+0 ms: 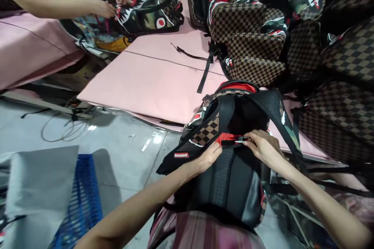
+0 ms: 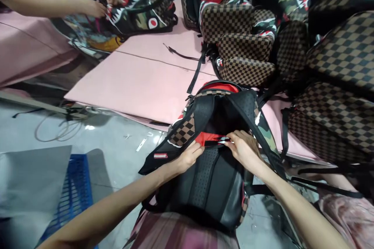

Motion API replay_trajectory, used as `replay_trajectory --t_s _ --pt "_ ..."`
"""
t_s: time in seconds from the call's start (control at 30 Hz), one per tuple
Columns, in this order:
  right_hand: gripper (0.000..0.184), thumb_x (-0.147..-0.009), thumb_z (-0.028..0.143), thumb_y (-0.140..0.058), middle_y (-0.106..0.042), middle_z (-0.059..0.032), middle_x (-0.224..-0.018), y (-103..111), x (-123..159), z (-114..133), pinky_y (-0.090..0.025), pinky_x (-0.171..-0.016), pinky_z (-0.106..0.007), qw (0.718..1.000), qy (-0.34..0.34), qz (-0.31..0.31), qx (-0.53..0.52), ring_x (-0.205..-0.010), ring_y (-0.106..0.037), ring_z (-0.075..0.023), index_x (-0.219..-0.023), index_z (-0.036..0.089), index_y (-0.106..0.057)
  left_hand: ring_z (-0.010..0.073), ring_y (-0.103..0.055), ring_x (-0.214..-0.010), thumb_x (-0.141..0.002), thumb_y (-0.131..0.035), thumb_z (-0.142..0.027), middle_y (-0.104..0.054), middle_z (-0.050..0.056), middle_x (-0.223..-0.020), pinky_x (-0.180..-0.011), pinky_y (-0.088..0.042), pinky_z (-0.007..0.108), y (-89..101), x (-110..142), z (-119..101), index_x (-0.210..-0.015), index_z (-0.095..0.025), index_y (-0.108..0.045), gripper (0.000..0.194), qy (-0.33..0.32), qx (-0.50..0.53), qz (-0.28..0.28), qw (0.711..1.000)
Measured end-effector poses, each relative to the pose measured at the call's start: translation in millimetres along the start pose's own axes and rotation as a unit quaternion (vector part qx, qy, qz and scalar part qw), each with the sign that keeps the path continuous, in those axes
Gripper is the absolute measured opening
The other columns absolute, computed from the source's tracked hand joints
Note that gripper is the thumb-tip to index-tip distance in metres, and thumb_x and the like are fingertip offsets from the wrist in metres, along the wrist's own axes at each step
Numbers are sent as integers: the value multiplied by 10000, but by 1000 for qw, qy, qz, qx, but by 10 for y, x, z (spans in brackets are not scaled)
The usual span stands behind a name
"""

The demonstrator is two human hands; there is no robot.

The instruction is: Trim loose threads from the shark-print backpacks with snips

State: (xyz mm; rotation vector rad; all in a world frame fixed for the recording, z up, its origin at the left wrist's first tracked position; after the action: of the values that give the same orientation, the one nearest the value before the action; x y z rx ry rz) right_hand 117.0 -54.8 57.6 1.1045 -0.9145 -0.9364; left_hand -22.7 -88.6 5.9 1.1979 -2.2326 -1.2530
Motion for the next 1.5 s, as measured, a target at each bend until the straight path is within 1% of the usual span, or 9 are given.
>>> replay_trajectory --t_s 0.23,0.33,0.5,0.67,0.9,1.0,1.3,1.4,1.5 --pt "248 -852 346 -486 -649 -29 -795 -309 -353 22 -327 -623 -260 995 7 100 3 -819 -571 -182 -773 225 -688 161 -411 -718 -921 -235 -164 -461 23 -733 -755 -352 322 -67 -50 55 -866 -175 -585 355 -17 -93 -5 995" --pt "224 -836 348 -508 -662 -22 -834 -386 -441 -16 -339 -627 -252 993 -6 122 -7 -858 -579 -185 -795 234 -695 162 -428 -747 -919 -242 -143 -479 27 -766 -770 -356 313 -85 -70 86 -867 -169 -575 338 -20 -84 -9 996" --pt "188 -818 336 -536 -678 3 -917 -461 -536 -79 -371 -686 -240 990 -9 130 -57 -905 -583 -176 -858 256 -701 145 -447 -744 -900 -275 -95 -492 25 -787 -739 -378 275 -171 -128 151 -816 -160 -555 299 -40 -43 16 998" --pt "158 -800 319 -560 -687 27 -907 -464 -594 -150 -384 -705 -234 987 -6 131 -96 -882 -602 -157 -852 267 -701 148 -447 -743 -907 -300 -118 -487 21 -765 -751 -385 284 -83 -167 144 -857 -156 -556 263 -35 -70 6 997" --pt "179 -790 332 -559 -695 15 -964 -514 -678 -103 -402 -716 -243 985 -11 152 -82 -934 -609 -183 -875 267 -703 158 -450 -741 -896 -296 -112 -496 33 -774 -753 -403 308 -119 -184 203 -873 -157 -565 273 -37 -72 12 997" --pt "185 -780 334 -562 -699 9 -958 -562 -695 -109 -403 -706 -247 983 -34 161 -79 -930 -614 -193 -887 268 -698 156 -464 -767 -889 -304 -94 -496 40 -797 -758 -414 292 -151 -190 253 -866 -155 -557 261 -36 -26 1 999" --pt "234 -787 370 -527 -699 1 -827 -516 -621 -228 -381 -657 -251 979 -123 101 -129 -776 -624 -179 -934 256 -668 144 -499 -785 -901 -336 -149 -518 43 -848 -763 -439 274 -118 -206 317 -867 -169 -550 217 23 39 -19 999" --pt "244 -789 385 -519 -695 0 -798 -514 -618 -230 -372 -640 -250 979 -128 94 -132 -755 -621 -178 -934 255 -666 153 -517 -781 -895 -359 -169 -543 54 -842 -755 -428 277 -36 -384 406 -852 -158 -550 196 87 34 -4 996" --pt "229 -787 371 -519 -693 3 -792 -496 -645 -240 -362 -630 -244 979 -121 90 -135 -763 -617 -174 -916 253 -668 164 -532 -699 -832 -435 -123 -554 48 -722 -685 -412 271 37 -632 491 -799 -143 -565 136 124 14 42 991"
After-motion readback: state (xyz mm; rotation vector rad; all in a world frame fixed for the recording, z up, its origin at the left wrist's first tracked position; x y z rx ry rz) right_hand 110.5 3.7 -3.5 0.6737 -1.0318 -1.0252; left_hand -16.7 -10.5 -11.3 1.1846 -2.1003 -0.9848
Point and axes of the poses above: each hand's wrist, its own x-axis away from the middle knuckle, its own y-axis out of the back of the hand, z = x × y, the point moved 9 cm from there along -x, towards the middle knuckle
